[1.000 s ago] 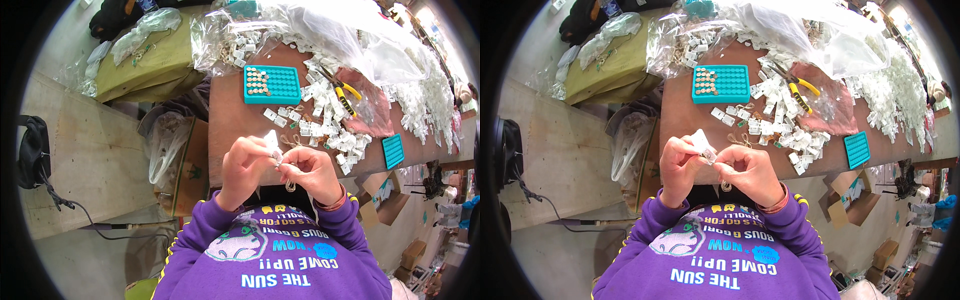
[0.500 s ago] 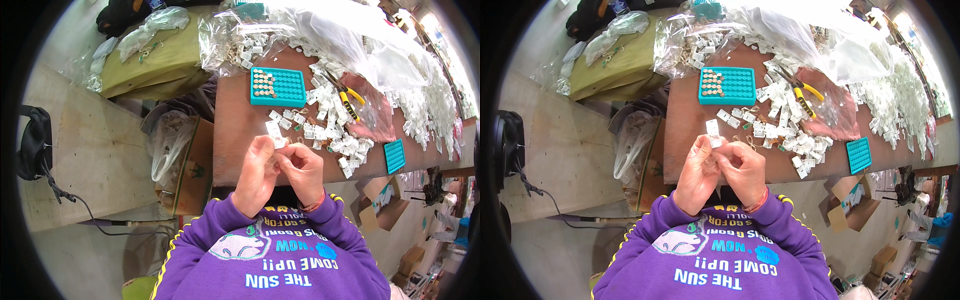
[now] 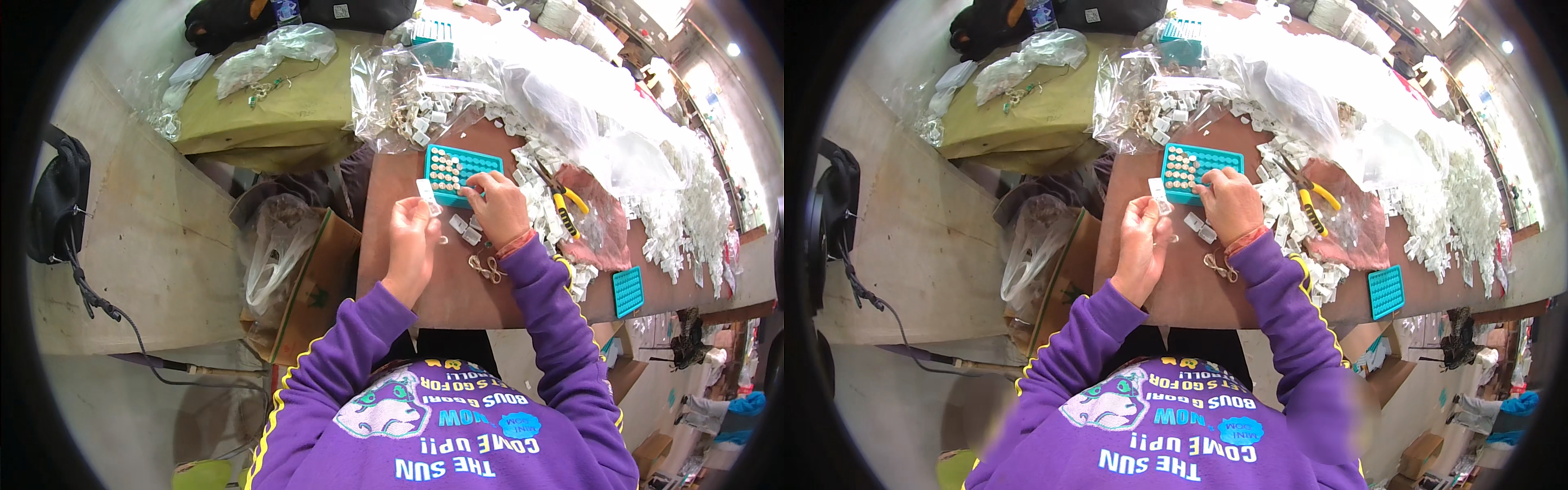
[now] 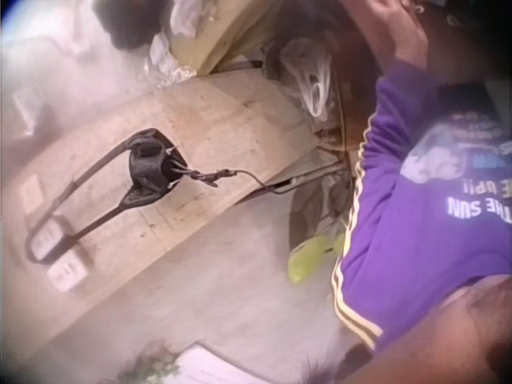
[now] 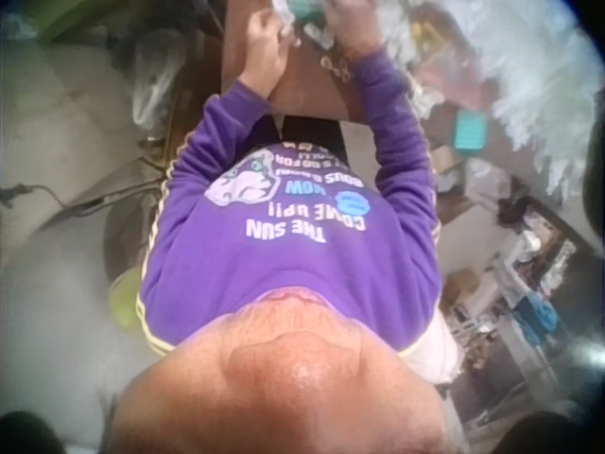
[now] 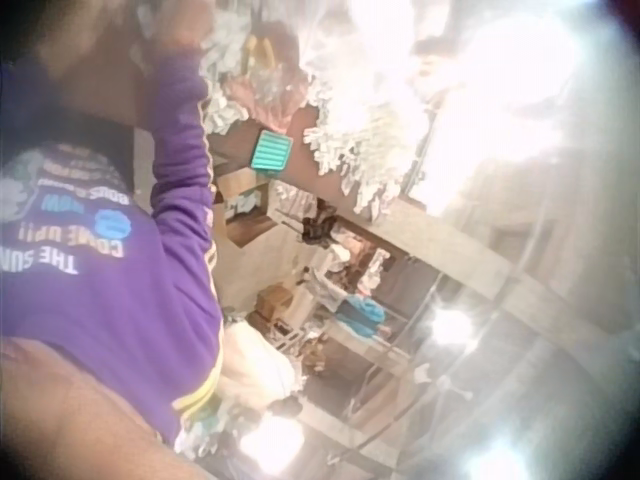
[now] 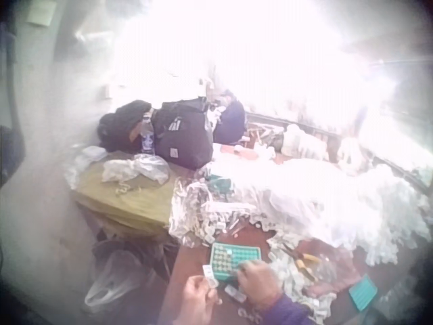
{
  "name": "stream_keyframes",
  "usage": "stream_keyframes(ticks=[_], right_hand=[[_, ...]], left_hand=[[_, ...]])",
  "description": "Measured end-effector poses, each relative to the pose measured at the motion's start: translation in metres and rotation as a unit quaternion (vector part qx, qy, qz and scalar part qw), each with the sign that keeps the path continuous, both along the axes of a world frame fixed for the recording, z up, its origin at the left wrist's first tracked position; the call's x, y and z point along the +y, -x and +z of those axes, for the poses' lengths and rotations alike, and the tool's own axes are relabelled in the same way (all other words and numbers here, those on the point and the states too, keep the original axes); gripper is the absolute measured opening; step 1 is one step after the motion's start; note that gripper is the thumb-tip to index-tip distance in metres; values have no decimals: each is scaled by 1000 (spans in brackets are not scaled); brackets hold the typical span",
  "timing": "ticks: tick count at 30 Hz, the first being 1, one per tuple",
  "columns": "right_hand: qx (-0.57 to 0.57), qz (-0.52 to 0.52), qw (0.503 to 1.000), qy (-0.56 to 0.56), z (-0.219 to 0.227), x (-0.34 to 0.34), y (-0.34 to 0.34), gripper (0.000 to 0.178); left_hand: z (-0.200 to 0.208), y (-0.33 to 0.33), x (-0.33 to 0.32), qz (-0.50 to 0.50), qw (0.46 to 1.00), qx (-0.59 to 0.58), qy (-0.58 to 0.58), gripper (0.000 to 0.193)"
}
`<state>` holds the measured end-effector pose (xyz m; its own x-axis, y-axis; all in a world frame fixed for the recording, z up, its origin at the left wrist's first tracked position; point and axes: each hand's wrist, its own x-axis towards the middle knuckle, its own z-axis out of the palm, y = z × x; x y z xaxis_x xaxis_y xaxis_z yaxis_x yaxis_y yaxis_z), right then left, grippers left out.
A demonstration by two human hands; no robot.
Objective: The person assembles small white plastic components by inserting tiny metallic pieces into them. They repeatedly pick up a component, insert a metallic piece, and place the assembled unit into a blue tray. The process is repetitive and focused on precise manual assembly.
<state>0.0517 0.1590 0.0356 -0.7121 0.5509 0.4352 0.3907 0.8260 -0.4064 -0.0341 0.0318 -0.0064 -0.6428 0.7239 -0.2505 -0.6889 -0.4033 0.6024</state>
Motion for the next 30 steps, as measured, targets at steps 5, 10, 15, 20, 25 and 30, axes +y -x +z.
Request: stream_keyframes(ticks=[5,10,15,20,25,30], right_hand=[[-13,-7,1000,-1,-8,2,7,17],[24,11,998,50,-7,11,10,14],[21,4,994,104,-1,41,30,9],[-38,-2,996,75,-9,51,42,8],[-46,12,997,67,-6,53,40,8],[57,94,981,157,26,27,22,8]], left_hand=[[-2,2,1,-7,1000,-26,-7,13],[0,1,1,-24,999,-43,-17,17],[1,3,0,-43,998,-40,-35,15],[0,5,0,-48,996,-50,-53,18],[-3,6,0,-69,995,-35,-56,20],[-3,8,-2,-80,995,-23,-49,19]])
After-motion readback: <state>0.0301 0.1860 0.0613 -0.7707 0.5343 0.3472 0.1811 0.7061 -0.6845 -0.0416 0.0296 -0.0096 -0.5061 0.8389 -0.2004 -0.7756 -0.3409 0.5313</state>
